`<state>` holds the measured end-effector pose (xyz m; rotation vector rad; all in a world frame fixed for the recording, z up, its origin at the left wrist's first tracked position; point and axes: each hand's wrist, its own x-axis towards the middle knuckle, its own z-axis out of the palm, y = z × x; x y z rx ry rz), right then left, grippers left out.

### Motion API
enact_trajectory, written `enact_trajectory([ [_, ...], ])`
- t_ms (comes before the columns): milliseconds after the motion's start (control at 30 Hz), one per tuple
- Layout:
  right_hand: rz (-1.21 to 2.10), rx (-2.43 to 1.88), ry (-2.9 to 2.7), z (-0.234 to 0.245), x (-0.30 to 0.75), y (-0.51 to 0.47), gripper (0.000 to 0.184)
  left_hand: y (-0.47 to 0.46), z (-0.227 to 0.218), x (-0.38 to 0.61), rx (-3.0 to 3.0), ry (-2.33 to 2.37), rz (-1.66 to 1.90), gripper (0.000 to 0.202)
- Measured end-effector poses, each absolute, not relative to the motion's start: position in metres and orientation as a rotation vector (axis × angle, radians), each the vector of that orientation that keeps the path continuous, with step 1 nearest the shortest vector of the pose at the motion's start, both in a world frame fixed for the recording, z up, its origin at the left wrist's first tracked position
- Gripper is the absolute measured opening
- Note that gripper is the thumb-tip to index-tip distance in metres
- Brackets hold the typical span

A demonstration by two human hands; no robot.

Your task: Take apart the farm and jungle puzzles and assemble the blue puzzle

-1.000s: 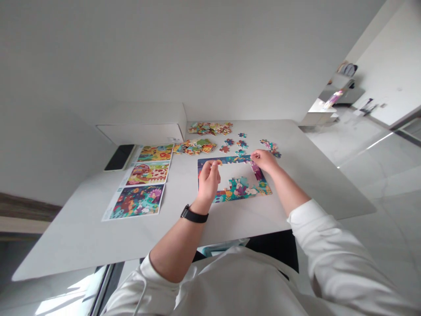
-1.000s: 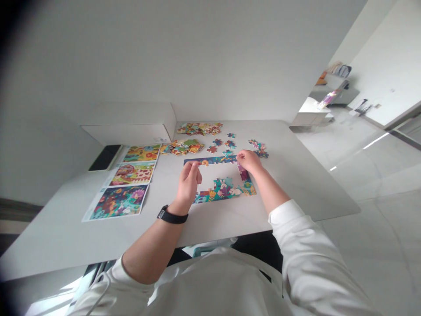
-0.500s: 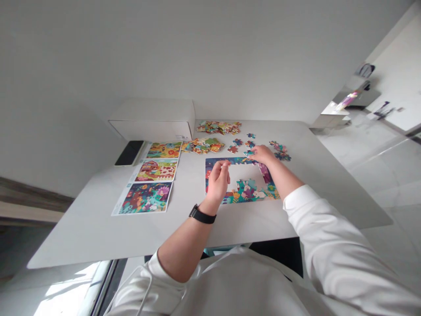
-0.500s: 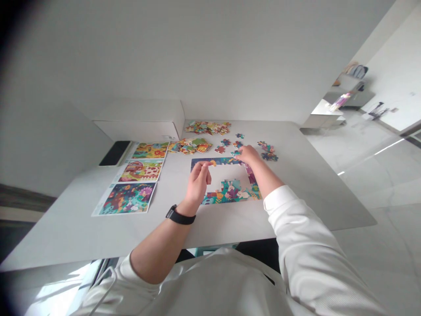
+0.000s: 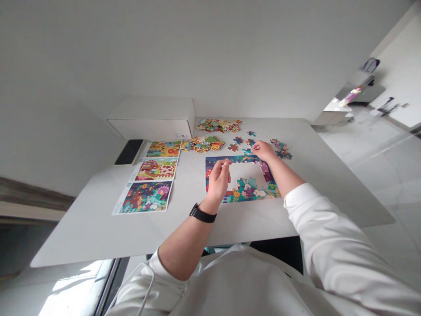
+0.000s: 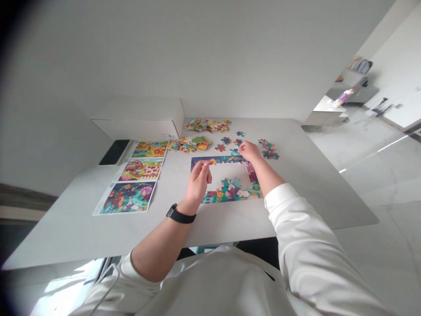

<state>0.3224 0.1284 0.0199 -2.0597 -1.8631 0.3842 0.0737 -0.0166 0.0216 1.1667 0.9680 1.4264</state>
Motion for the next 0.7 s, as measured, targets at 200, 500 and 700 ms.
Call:
enact_trajectory([
  [200,0.429,-2.039,-1.946,0.015,0.320,0.129,0.025,-0.015,0.020,0.074,1.174,0.974,1.420,0.045],
  [500,0.301,-2.121,-1.853,0.016,0.312,0.137,0.020,-0.014,0.018,0.071,1.180,0.995,1.405,0.046],
  [700,0.210,-2.218,-1.713,0.020,0.343,0.148,0.026,-0.015,0.018,0.071,1.181,1.008,1.399,0.047],
])
